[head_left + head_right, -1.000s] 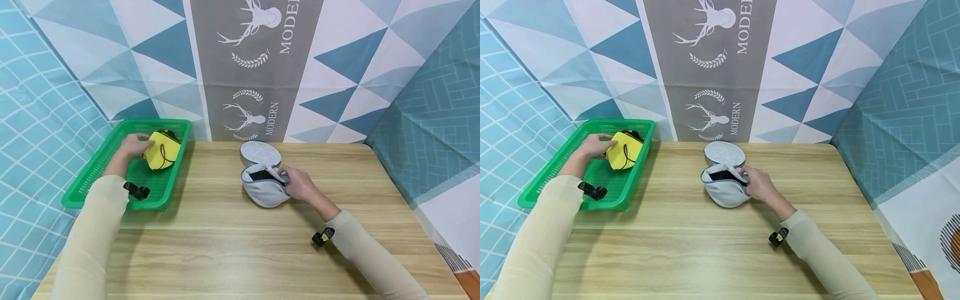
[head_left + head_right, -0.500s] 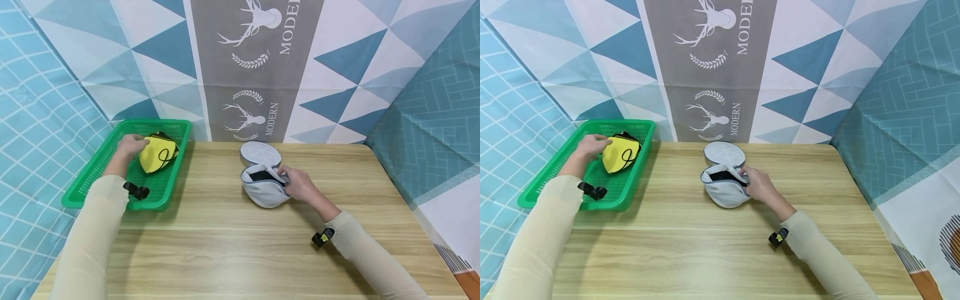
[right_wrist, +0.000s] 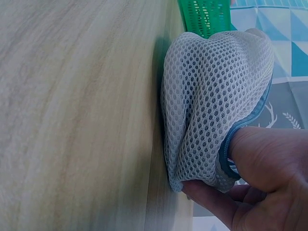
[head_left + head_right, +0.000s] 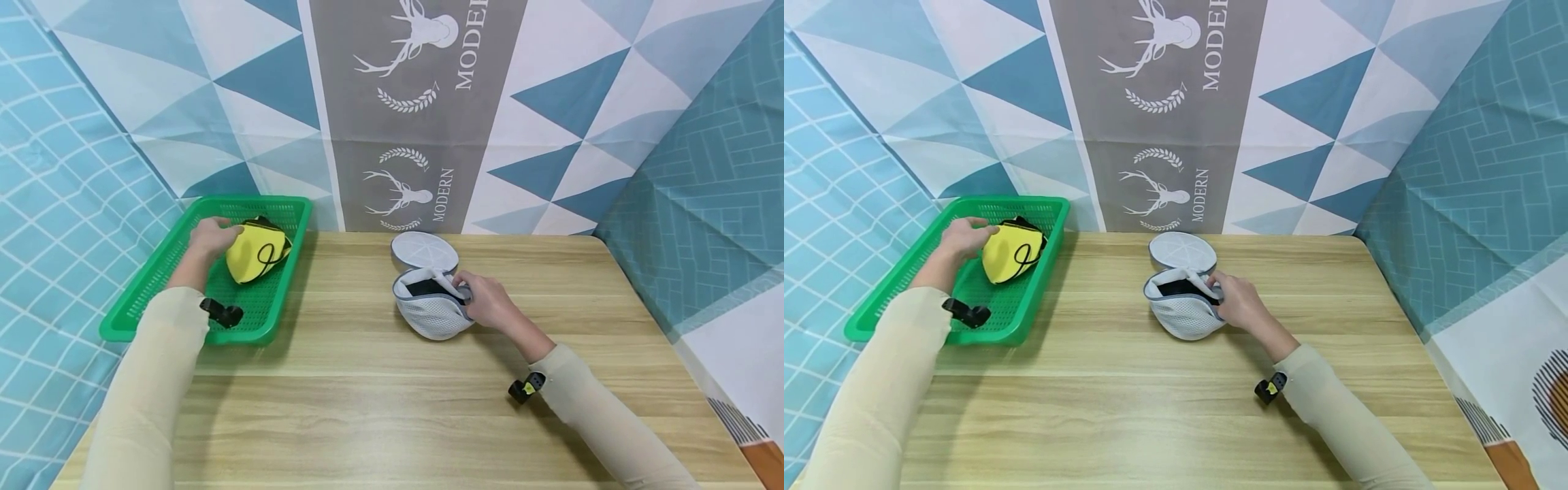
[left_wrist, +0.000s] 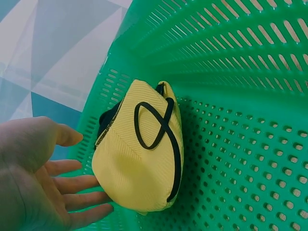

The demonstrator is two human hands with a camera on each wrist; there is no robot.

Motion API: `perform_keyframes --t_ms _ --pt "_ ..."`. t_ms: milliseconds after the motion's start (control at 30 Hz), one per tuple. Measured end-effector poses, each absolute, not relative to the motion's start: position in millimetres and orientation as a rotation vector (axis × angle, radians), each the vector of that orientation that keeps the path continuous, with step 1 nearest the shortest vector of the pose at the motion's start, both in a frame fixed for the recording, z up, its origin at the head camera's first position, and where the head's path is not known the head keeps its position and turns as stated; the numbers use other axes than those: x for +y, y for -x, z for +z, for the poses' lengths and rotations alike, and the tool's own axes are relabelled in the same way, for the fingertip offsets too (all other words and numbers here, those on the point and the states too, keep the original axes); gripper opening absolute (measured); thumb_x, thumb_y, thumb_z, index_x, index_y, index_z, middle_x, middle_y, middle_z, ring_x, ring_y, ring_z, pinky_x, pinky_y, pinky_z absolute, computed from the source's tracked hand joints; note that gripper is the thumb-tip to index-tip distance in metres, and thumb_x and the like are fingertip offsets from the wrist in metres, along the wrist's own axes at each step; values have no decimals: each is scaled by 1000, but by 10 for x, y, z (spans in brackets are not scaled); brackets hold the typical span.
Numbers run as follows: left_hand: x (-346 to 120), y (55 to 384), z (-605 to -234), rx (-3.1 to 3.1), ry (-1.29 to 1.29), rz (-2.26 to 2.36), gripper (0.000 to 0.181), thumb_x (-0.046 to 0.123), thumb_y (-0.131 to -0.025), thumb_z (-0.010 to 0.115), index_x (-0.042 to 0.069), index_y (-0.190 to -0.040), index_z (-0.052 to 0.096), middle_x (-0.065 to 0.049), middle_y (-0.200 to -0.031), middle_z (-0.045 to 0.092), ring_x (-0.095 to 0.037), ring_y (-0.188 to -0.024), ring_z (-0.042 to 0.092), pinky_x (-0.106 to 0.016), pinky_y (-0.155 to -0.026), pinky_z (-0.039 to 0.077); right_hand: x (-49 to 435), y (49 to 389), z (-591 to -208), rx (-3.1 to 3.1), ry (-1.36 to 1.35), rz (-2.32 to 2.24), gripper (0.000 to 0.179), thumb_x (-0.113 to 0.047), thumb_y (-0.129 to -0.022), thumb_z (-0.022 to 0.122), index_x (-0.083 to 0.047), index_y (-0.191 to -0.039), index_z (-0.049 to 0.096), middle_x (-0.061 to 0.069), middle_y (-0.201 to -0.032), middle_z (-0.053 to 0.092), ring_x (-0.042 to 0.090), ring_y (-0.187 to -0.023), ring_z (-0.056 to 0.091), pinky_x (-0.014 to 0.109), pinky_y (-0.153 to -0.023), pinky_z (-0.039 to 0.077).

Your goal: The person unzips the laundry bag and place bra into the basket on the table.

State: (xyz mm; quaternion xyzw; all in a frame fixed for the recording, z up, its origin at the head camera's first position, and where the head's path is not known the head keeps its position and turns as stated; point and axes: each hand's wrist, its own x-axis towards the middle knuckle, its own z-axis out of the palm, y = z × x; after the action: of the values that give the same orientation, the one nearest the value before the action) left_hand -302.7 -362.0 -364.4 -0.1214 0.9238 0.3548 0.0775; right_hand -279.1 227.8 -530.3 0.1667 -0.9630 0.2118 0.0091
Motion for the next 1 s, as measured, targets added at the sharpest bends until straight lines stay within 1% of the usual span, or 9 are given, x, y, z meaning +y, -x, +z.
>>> perform_keyframes --t_ms 267,333,433,533,700,800,833,933,1000 --pt "-3618 3022 -3622 2797 384 1090 73 40 -118 41 -3 -176 25 -37 -185 6 -66 -170 -5 -79 -135 25 2255 2761 -5286 -3003 -528 648 57 -4 -74 89 -26 -124 71 2 -109 80 25 -93 70 44 -82 56" --pt "-3622 3038 -3626 2820 398 1078 72 40 -118 43 -3 -175 29 -41 -180 22 -65 -166 23 -74 -128 41 2242 2736 -5259 -2999 -530 644 57 -4 -74 88 -25 -124 71 3 -109 80 24 -93 70 45 -82 56" --pt "-3634 3059 -3614 2835 420 1080 71 39 -118 45 -4 -173 34 -44 -164 46 -48 -109 71 -58 -93 62 2224 2702 -5214 -2990 -524 645 55 -3 -74 87 -24 -123 71 5 -110 81 25 -94 71 48 -83 57" --pt "-3646 3064 -3581 2843 422 1093 71 40 -117 47 -4 -172 36 -41 -143 57 -17 -62 53 -38 -63 54 2215 2686 -5193 -2984 -512 643 54 -3 -74 86 -23 -122 71 6 -111 81 27 -96 72 51 -84 58" --pt "-3658 3054 -3498 2831 392 1114 73 41 -116 47 -3 -173 35 -14 -90 64 -11 -51 47 -34 -52 48 2214 2679 -5201 -2993 -504 641 55 -3 -75 86 -23 -124 70 7 -114 82 29 -101 73 53 -88 59" --pt "-3648 3049 -3444 2839 368 1104 73 41 -116 47 -3 -173 34 -29 -101 71 -11 -51 47 -35 -54 49 2220 2693 -5212 -3003 -507 642 55 -4 -76 86 -24 -124 70 7 -116 82 29 -102 74 54 -90 59" --pt "-3646 3046 -3425 2840 362 1097 73 41 -117 47 -3 -173 34 -36 -120 69 -11 -52 49 -35 -56 49 2223 2702 -5218 -3006 -509 643 55 -4 -76 87 -24 -125 70 7 -116 82 29 -102 74 54 -90 59" --pt "-3637 3044 -3385 2839 348 1080 74 43 -117 45 -2 -174 31 -46 -167 40 -12 -62 54 -38 -67 55 2236 2735 -5242 -3014 -512 648 56 -5 -76 87 -25 -125 70 6 -116 82 29 -102 74 53 -90 59" --pt "-3632 3050 -3372 2848 345 1068 74 44 -117 44 -2 -174 32 -44 -170 40 -13 -67 59 -45 -79 61 2252 2758 -5265 -3016 -513 650 57 -5 -76 87 -25 -126 70 6 -116 82 28 -102 74 53 -90 59"
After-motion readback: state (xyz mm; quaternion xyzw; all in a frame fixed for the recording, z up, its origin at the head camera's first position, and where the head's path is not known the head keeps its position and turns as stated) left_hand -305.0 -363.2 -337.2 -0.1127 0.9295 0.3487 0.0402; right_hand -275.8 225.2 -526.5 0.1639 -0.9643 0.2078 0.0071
